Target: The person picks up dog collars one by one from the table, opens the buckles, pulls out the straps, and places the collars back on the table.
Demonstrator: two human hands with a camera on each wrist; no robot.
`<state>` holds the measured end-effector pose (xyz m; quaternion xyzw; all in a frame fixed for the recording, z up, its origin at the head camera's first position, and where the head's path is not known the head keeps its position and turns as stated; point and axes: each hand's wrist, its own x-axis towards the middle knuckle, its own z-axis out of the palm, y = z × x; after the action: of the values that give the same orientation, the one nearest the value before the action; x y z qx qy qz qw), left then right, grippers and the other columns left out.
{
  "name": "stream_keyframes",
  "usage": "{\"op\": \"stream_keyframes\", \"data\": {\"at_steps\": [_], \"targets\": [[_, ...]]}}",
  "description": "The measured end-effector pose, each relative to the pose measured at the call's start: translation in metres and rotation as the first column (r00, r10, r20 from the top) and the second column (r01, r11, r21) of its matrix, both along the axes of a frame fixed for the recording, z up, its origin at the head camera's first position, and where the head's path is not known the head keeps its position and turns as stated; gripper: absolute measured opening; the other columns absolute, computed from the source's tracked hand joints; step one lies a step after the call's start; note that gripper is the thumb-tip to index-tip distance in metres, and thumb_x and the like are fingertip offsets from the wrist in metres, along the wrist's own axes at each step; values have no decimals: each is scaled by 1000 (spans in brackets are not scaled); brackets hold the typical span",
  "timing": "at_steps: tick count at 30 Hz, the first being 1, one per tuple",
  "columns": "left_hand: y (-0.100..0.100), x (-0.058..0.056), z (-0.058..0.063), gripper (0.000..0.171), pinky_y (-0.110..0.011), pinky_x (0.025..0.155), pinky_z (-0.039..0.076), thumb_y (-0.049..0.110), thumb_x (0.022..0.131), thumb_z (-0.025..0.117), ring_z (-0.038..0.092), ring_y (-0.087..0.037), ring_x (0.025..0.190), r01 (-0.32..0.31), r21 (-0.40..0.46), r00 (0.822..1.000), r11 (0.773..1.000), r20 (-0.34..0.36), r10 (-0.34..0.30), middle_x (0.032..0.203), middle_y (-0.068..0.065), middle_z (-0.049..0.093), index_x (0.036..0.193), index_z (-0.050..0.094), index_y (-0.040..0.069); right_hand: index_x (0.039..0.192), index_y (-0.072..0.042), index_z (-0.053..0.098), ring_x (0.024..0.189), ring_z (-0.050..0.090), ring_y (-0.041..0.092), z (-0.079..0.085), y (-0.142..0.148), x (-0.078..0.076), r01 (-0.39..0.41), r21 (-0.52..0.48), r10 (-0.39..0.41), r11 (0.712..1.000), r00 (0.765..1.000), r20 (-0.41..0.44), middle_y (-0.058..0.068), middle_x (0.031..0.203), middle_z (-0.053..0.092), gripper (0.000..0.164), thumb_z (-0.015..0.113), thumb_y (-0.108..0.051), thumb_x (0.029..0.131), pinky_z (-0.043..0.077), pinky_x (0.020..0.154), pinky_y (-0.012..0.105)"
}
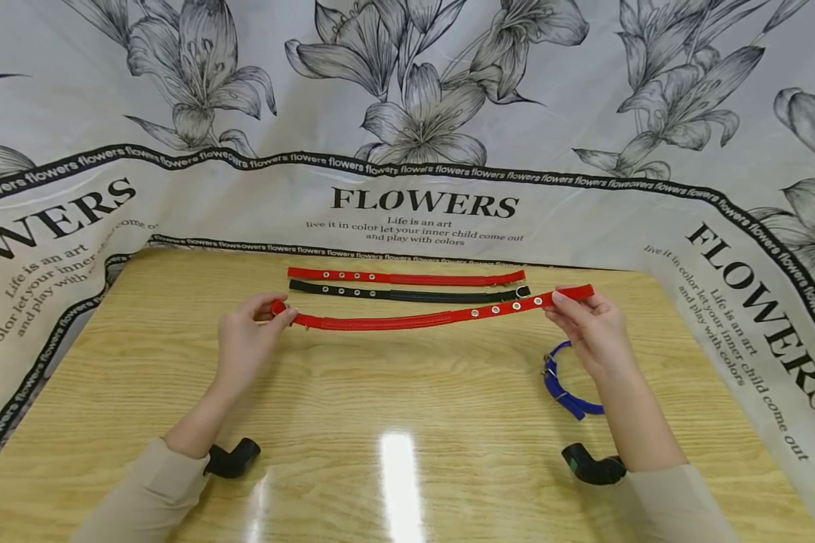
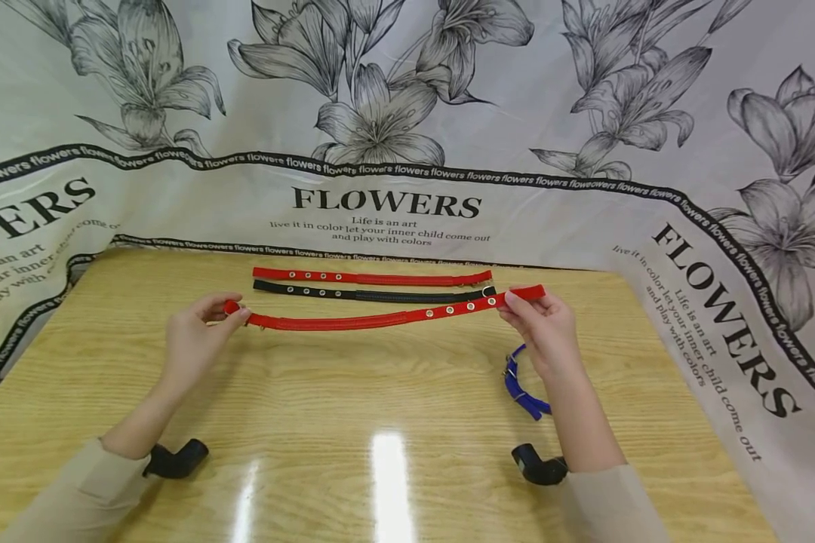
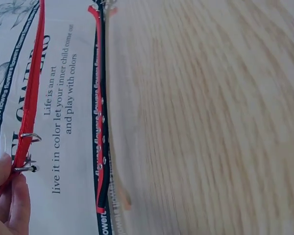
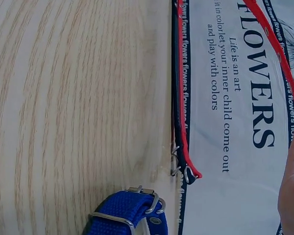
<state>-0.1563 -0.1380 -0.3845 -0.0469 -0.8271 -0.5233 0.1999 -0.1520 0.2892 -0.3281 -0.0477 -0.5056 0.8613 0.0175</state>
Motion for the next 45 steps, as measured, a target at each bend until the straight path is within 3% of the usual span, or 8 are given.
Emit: {"op": "stream_keyframes", "data": {"at_steps": [11,14,19,21,24,28,37,45], "targets": [[-1,-11,0,26,-22,71,54,6,87,65,63,-7,75,-48,374,975,926,221,-38,90,-10,68,108,61,-9,86,4,60,74,66,24,-12,14,-9,-3,-323,91,946,961,259,15,82,61,7,54,4,90,54,77,25],[-2,-14,2,15,-21,72,54,2,89,60,65,-7,72,-32,667,938,745,278,-209,84,-1,67,102,63,-4,84,5,58,75,65,25,-17,17,-11,8,-432,141,902,939,313,17,81,62,9,53,3,91,53,78,24],[-4,-16,8,19,-15,69,52,0,93,48,62,-11,70,-118,955,834,273,245,-494,84,-4,59,85,65,6,80,6,60,76,63,27,-28,20,-14,43,-540,199,840,903,381,18,81,61,7,59,5,87,53,79,24],[-4,-16,10,22,-16,69,52,2,94,46,60,-12,71,-149,973,809,179,224,-543,87,-5,55,84,65,5,80,7,60,75,62,27,-33,20,-16,68,-557,201,828,891,407,18,80,60,6,60,5,86,53,78,24],[-2,-15,14,19,-16,70,51,3,94,46,57,-14,71,-157,980,800,123,199,-567,92,-6,51,88,64,4,80,8,60,74,62,27,-38,18,-18,97,-574,201,813,879,433,18,79,60,11,57,3,89,53,77,25],[-2,-18,13,16,-15,69,51,4,93,48,57,-14,70,-152,981,810,120,193,-553,91,-6,51,90,64,5,80,8,60,74,62,28,-45,17,-21,125,-580,194,805,868,457,18,79,60,6,60,5,86,53,78,25],[-4,-29,-5,14,-14,73,51,2,95,48,60,-8,72,-206,889,828,408,381,-412,87,0,58,107,54,4,83,7,61,80,63,28,-52,15,-27,78,-498,194,864,860,472,19,84,61,12,54,3,91,48,90,24],[2,-37,-12,39,-16,85,48,1,95,48,59,-7,74,-239,838,831,491,438,-343,89,0,56,132,38,-4,81,7,61,77,65,29,-55,12,-37,56,-434,175,899,862,476,22,81,62,21,46,2,94,43,95,25]]}}
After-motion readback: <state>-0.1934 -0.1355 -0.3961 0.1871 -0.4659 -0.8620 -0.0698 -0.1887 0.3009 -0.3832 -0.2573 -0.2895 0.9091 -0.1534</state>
